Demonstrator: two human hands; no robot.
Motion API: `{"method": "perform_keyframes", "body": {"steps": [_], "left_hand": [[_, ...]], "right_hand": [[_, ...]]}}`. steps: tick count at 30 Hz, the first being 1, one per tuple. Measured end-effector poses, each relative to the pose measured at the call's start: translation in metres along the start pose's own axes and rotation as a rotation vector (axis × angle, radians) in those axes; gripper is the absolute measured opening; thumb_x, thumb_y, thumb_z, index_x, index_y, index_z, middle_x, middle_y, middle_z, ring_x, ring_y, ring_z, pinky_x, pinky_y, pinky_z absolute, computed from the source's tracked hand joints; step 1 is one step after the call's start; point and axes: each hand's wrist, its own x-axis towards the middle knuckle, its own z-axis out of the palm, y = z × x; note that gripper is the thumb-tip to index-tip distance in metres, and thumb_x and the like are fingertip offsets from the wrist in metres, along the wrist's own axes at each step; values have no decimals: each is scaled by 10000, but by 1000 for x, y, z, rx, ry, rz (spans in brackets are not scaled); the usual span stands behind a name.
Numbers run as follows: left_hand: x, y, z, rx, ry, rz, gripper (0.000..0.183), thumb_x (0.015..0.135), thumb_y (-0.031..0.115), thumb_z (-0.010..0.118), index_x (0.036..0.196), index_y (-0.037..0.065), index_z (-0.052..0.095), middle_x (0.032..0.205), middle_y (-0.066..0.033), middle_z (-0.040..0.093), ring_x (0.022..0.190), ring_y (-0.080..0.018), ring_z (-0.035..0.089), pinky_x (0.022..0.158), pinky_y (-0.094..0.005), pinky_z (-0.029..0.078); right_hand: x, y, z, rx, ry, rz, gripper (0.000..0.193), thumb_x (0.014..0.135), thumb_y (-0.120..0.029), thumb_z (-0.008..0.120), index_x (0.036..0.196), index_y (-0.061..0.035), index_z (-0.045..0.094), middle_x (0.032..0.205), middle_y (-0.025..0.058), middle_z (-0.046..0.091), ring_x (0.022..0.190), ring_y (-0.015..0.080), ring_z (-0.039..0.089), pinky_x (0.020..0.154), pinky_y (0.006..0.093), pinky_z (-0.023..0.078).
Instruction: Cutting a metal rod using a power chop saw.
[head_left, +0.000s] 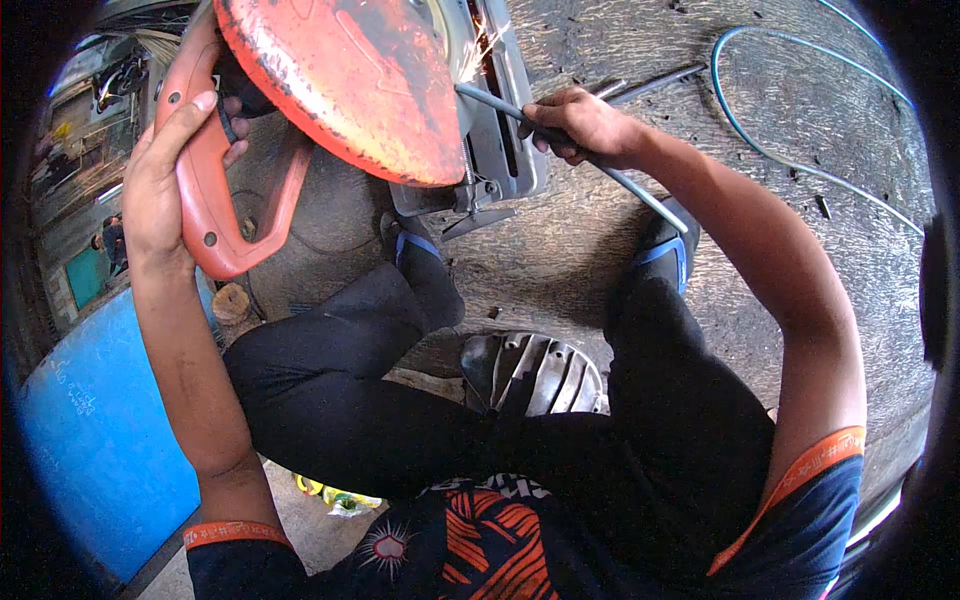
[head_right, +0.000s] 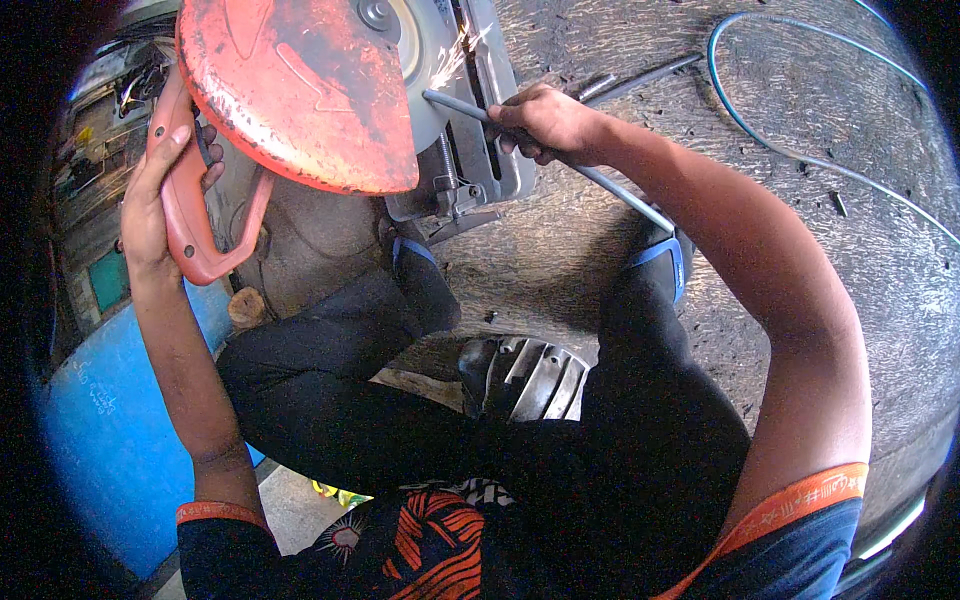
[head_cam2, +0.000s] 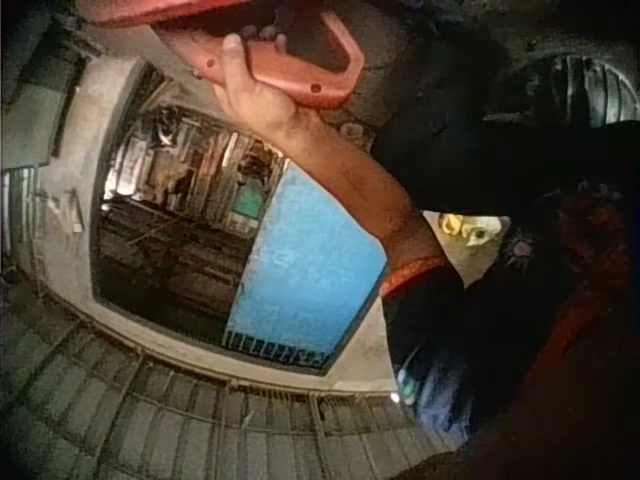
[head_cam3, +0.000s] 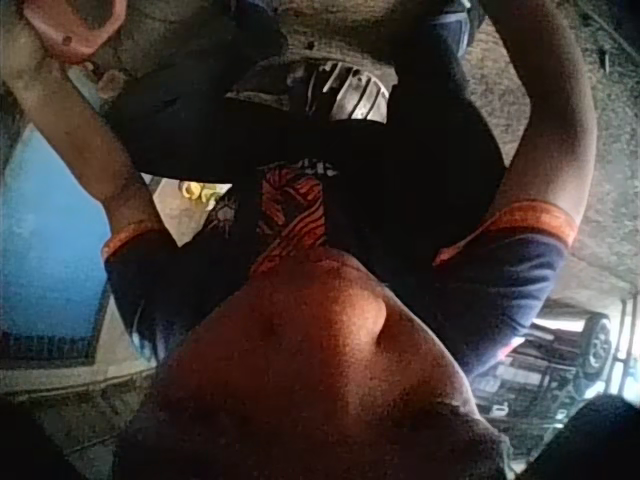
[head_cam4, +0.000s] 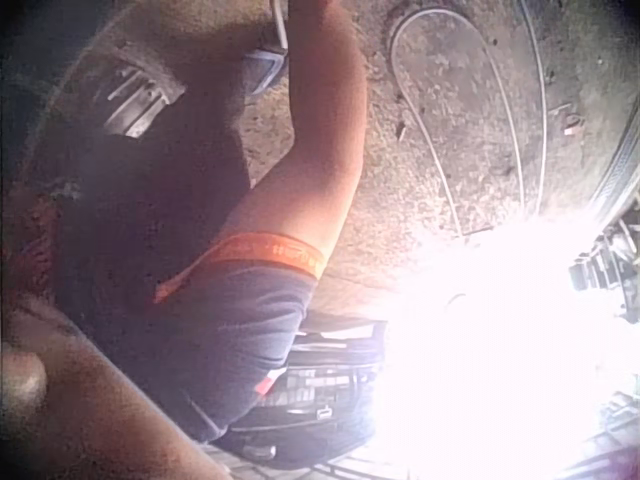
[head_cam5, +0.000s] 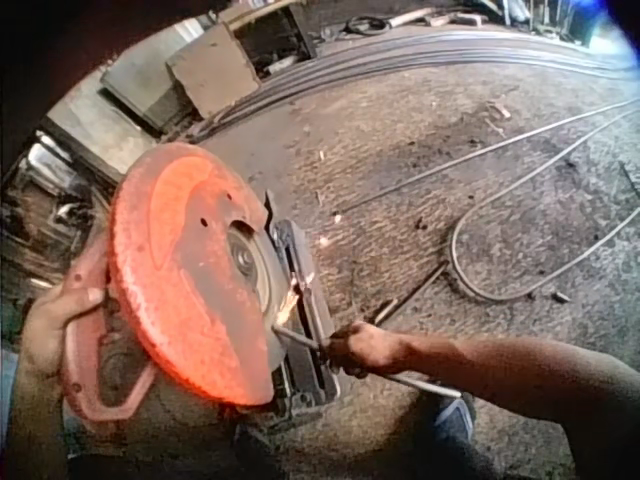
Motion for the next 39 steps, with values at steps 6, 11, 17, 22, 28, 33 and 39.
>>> {"method": "perform_keyframes", "body": {"steps": [6, 11, 17, 22, 28, 33, 39], "left_hand": [[2, -3, -2, -1, -16, 41, 409, 855, 226, 611, 1171, -19, 522, 955, -75, 612, 841, -143, 613, 755, -281, 516], [3, -3, -3, 13, -21, 58, 421, 850, 233, 615, 1177, -16, 519, 975, -73, 608, 852, -141, 611, 762, -286, 514], [2, -3, -3, 31, -14, 39, 436, 850, 240, 614, 1189, -14, 513, 1008, -78, 602, 874, -144, 608, 771, -289, 512], [-1, -2, 0, 15, 4, 28, 436, 853, 236, 610, 1195, -15, 510, 1019, -77, 601, 886, -145, 607, 774, -291, 512], [-2, 0, 1, -16, 18, 44, 414, 856, 226, 609, 1180, -16, 519, 985, -80, 609, 859, -144, 611, 761, -286, 514], [5, -3, -10, 47, -80, -15, 373, 860, 217, 613, 1135, -24, 540, 871, -84, 620, 780, -144, 617, 714, -264, 512], [-1, -1, -1, 28, 11, 0, 419, 849, 240, 624, 1162, -22, 531, 939, -80, 616, 812, -144, 616, 733, -271, 510]], "right_hand": [[3, 8, 1, -17, 43, -17, 356, 918, -317, 533, 828, 16, 620, 681, 58, 599, 496, 87, 468, 403, 252, 377], [4, 7, 2, -149, 136, -38, 341, 885, -303, 590, 837, 33, 629, 656, 59, 606, 496, 88, 481, 415, 253, 390], [10, 12, 2, -292, 231, -116, 307, 822, -275, 672, 830, 32, 654, 644, 68, 624, 513, 105, 507, 484, 272, 436], [11, 13, 0, -485, 349, -210, 300, 765, -273, 707, 826, 18, 670, 726, 128, 669, 670, 211, 648, 648, 353, 503], [15, 15, -10, -625, 395, -336, 305, 752, -276, 659, 841, 16, 664, 760, 191, 650, 749, 334, 650, 721, 401, 504], [9, -10, -17, -846, 396, -359, 300, 784, -265, 542, 789, 17, 644, 709, 235, 613, 711, 396, 622, 707, 442, 504], [13, -19, -17, -1066, 425, -410, 252, 762, -250, 552, 765, -23, 662, 734, 217, 626, 713, 388, 624, 698, 446, 514]]}}
